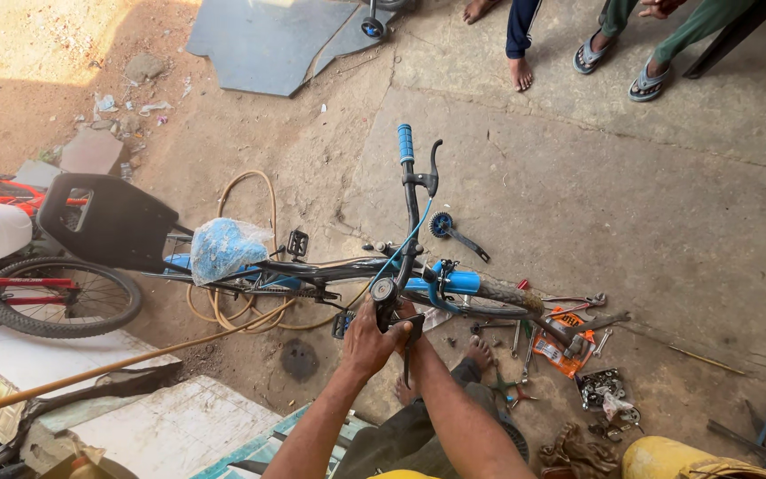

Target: The person adjusts the handlebar brake lever using a wrench, then flips the bicycle upside down. They proceed to work on the front wheel hub, using pliers and a wrench to tighten components.

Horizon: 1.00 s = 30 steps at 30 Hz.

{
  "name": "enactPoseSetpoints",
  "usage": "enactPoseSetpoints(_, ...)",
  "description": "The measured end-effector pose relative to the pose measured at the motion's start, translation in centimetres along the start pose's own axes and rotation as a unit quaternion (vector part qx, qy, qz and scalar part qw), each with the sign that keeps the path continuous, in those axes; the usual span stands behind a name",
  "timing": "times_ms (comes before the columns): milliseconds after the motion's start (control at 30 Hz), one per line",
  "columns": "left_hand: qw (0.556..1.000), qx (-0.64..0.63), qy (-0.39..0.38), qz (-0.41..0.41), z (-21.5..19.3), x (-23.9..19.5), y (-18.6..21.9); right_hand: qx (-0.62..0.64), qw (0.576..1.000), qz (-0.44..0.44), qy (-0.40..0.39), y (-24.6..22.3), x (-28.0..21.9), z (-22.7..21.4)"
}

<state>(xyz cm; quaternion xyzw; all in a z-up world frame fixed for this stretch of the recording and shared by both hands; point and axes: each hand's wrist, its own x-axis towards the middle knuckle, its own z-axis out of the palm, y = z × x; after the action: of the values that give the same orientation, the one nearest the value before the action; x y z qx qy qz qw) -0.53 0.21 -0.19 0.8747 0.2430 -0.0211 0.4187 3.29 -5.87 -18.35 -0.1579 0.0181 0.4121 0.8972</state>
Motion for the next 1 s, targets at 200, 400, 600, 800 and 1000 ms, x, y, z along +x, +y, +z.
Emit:
enactPoseSetpoints(200, 0.995, 0.049, -0.038, -0.084, 0.1, 0.1, -0.3, 0.229, 0.969, 0.06, -0.071, 1.6, 0.5, -0.2)
enactPoseSetpoints(400, 0.996, 0.039, -0.031, -0.068, 0.1, -0.6, 0.3, 0.137, 0.99, -0.003, -0.043, 2.8, -1.7, -2.0)
enactPoseSetpoints(600, 0.995, 0.034, -0.038, -0.084, -0.6, -0.7, 1.0, 0.122, 0.988, 0.002, -0.098, 3.5, -1.7, -1.7)
enactPoseSetpoints(800, 0.992, 0.062, -0.047, -0.1, -0.4, -0.4, 1.0, 0.096, 0.995, 0.003, 0.001, 3.2, -2.1, 0.0)
enactPoseSetpoints(1000, 0.994, 0.064, -0.029, -0.087, 0.1, -0.3, 1.1, 0.049, 0.999, 0.009, 0.023, 3.1, -4.0, -0.1)
